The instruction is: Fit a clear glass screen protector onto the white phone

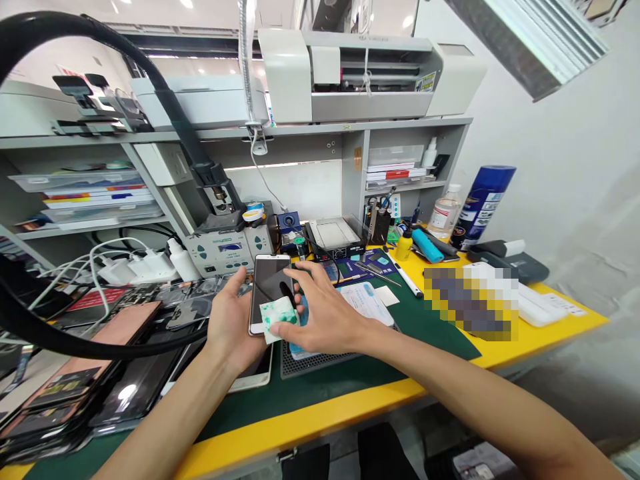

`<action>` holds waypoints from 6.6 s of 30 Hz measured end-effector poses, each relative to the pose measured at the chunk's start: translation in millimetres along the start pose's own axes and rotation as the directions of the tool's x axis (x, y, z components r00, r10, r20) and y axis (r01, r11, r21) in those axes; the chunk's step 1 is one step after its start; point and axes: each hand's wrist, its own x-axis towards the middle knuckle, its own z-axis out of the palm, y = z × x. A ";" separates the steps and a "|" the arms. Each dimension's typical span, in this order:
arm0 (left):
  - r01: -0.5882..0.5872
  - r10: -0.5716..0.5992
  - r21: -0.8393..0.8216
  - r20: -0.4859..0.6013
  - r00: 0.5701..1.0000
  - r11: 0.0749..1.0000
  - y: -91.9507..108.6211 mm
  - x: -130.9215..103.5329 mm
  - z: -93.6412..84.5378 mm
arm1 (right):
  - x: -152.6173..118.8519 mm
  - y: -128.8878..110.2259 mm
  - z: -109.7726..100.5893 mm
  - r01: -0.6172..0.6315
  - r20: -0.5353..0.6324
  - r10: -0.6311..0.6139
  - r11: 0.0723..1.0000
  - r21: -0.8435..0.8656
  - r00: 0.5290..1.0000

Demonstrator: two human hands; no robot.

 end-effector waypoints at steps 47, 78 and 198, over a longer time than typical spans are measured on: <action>0.034 -0.034 -0.037 -0.014 0.999 0.999 4.0 1.4 -4.0 | -1.8 -0.6 -3.8 0.048 -0.048 -0.047 0.999 0.019 0.998; 0.045 -0.043 0.037 -0.044 0.998 0.998 1.2 4.5 -5.4 | -0.9 -1.4 -5.3 0.022 -0.099 -0.020 0.999 0.025 0.995; 0.241 -0.315 0.268 0.284 0.905 0.933 -7.1 -8.0 -5.1 | 14.5 3.9 -21.7 -0.134 -0.276 0.298 0.862 0.488 0.914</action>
